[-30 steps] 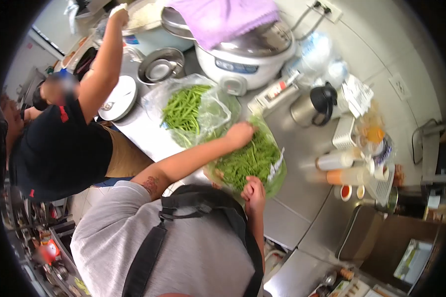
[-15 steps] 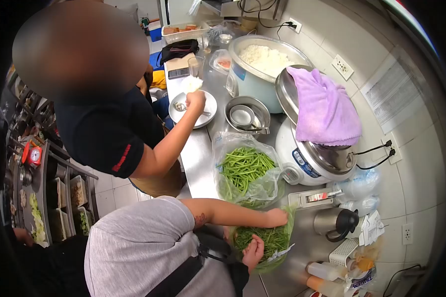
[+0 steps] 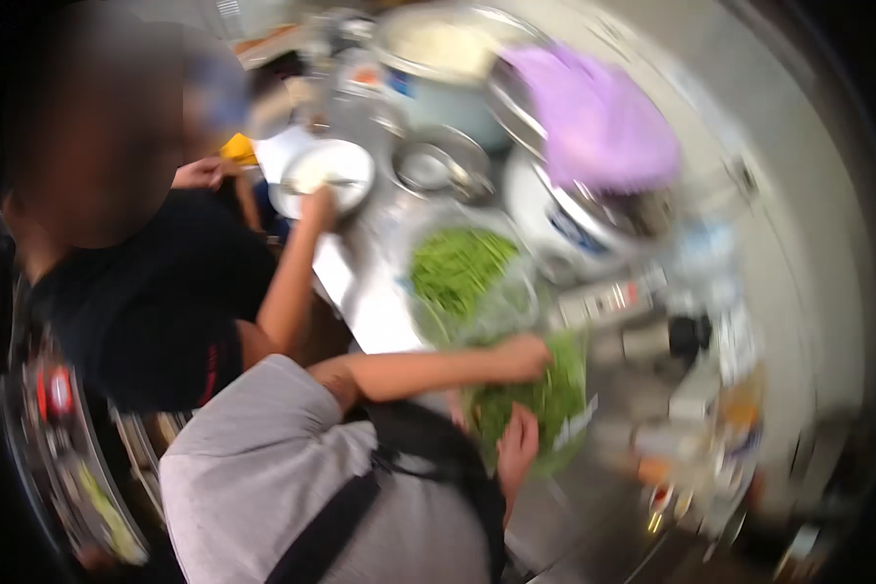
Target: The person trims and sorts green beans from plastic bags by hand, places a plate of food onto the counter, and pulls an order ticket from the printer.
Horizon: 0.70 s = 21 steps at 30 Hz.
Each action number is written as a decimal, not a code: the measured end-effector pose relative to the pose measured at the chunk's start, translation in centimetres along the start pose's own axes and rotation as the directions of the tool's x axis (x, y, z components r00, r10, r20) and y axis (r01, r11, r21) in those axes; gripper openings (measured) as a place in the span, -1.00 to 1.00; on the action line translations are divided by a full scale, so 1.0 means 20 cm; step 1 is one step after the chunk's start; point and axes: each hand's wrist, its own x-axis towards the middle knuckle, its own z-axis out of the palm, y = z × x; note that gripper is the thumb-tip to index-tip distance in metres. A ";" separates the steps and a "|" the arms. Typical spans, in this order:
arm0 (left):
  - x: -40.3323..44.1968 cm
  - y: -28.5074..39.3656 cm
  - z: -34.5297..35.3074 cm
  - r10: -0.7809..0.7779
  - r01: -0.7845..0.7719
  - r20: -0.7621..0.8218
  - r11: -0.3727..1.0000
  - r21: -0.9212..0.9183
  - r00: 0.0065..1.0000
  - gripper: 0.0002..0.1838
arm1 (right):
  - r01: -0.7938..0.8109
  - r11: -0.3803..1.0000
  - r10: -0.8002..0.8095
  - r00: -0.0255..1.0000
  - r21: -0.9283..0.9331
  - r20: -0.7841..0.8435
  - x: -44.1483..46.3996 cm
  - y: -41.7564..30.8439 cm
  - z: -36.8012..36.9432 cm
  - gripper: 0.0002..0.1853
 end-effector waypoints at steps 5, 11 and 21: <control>-0.23 -0.03 -0.27 -0.134 0.245 0.236 0.804 -0.542 0.962 -0.64 | 0.222 0.952 -0.269 0.936 -0.212 -0.226 -0.07 -0.04 -0.01 -0.59; -0.38 -0.01 -0.47 -0.159 0.366 0.336 0.544 -0.755 0.928 -0.62 | 0.279 0.881 -0.370 0.909 -0.382 -0.191 -0.06 -0.14 0.00 -0.56; -0.38 0.02 -0.50 -0.046 0.237 0.287 0.694 -0.680 0.957 -0.66 | 0.273 0.784 -0.341 0.940 -0.557 -0.019 0.00 -0.30 0.07 -0.73</control>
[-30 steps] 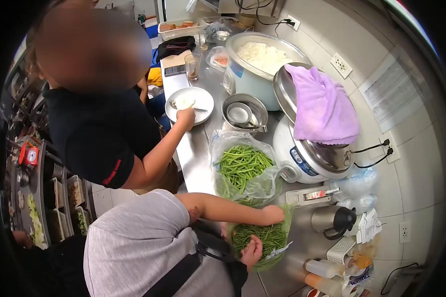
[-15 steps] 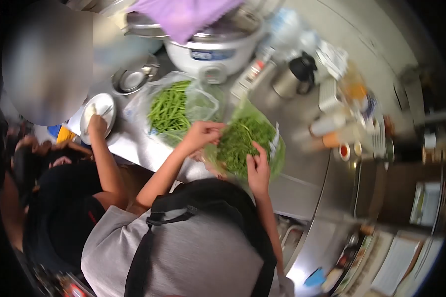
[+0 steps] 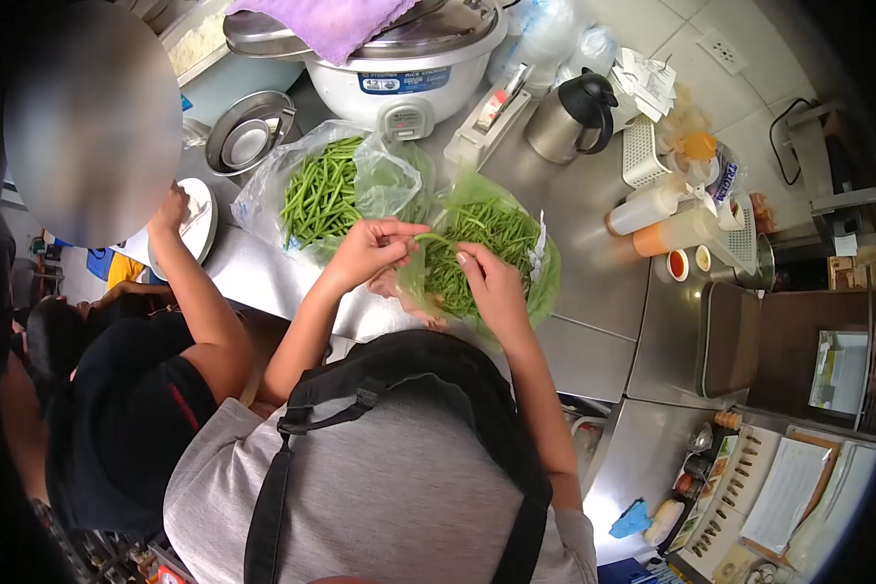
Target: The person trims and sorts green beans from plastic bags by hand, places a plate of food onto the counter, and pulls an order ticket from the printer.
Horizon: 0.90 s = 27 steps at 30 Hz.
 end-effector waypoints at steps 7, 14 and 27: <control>-0.04 0.07 0.03 0.245 -0.230 0.025 0.864 0.448 0.969 -0.70 | 0.021 1.000 -0.019 0.977 -0.005 0.214 -0.01 0.02 -0.01 -0.75; -0.06 0.07 0.13 0.222 -0.240 0.096 0.846 0.475 0.970 -0.85 | -0.045 0.764 0.087 0.996 0.643 -0.034 -0.05 0.08 0.11 -0.78; 0.01 0.00 0.23 0.102 -0.109 -0.195 0.994 -0.025 0.975 -0.79 | -0.495 0.563 0.232 0.863 0.662 0.448 -0.14 0.01 0.09 -0.66</control>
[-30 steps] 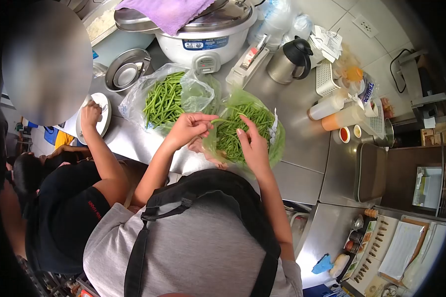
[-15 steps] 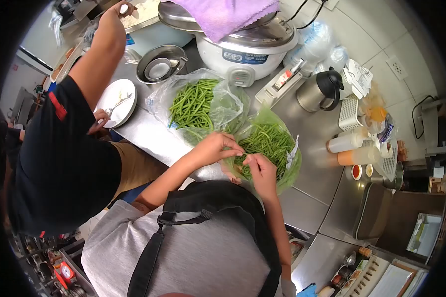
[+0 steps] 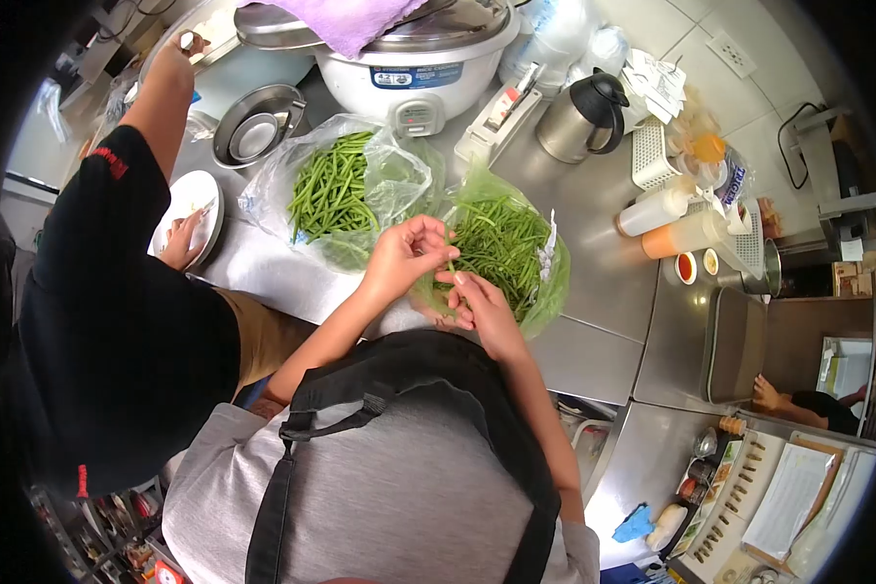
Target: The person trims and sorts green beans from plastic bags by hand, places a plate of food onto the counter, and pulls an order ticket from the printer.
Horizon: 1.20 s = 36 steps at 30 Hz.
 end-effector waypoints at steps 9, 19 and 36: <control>-0.12 -0.08 0.03 -0.274 0.267 0.074 0.782 -0.563 0.959 -0.63 | 0.351 0.718 -0.458 0.889 -0.601 -0.027 -0.04 0.03 0.04 -0.77; -0.20 -0.08 0.03 -0.383 0.344 0.051 0.756 -0.557 0.922 -0.57 | 0.476 0.664 -0.486 0.861 -0.577 0.151 -0.03 0.05 0.00 -0.84; -0.22 -0.02 -0.38 0.262 0.093 -0.219 0.421 0.902 0.940 -0.70 | 0.014 0.624 -0.374 0.883 -0.781 -0.283 -0.11 0.29 -0.28 -0.77</control>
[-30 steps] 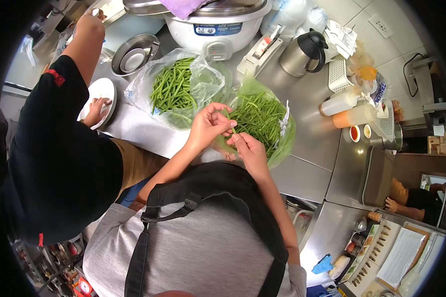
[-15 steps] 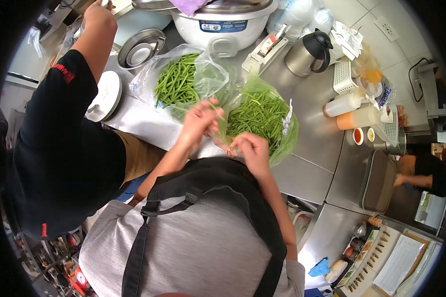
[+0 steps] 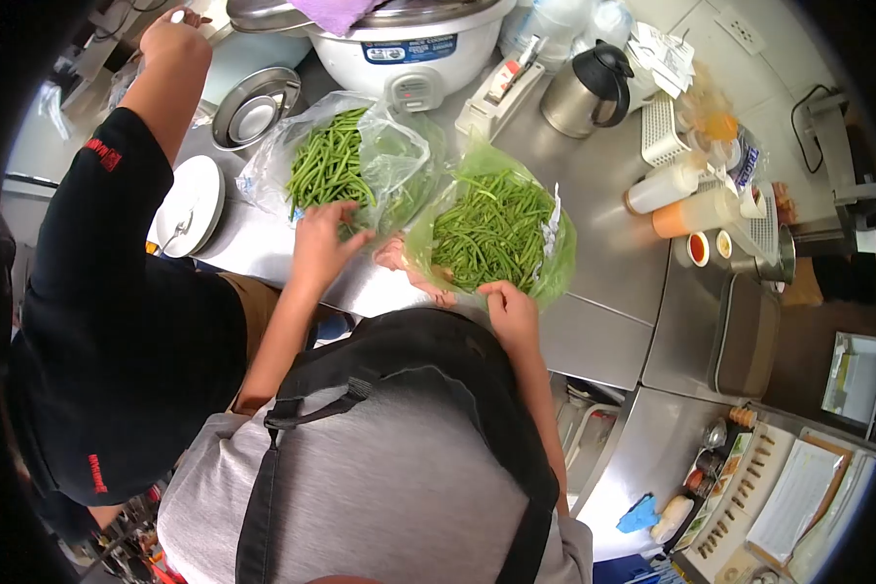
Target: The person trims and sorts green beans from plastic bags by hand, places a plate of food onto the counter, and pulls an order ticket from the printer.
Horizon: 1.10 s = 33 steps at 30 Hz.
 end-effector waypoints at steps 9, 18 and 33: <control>-0.02 0.06 0.00 0.064 -0.059 0.072 0.996 -0.071 0.995 -0.86 | 0.017 0.963 0.000 0.998 -0.269 0.063 0.06 -0.07 -0.02 -0.59; -0.01 0.16 -0.13 0.179 -0.163 0.012 0.916 -0.368 0.984 -0.86 | 0.085 0.967 -0.056 0.990 -0.239 0.126 0.16 -0.13 0.06 -0.50; -0.04 -0.01 -0.34 0.020 -0.044 -0.211 0.993 -0.109 0.977 -0.60 | 0.127 0.979 -0.113 0.989 -0.160 0.097 0.13 -0.13 0.00 -0.75</control>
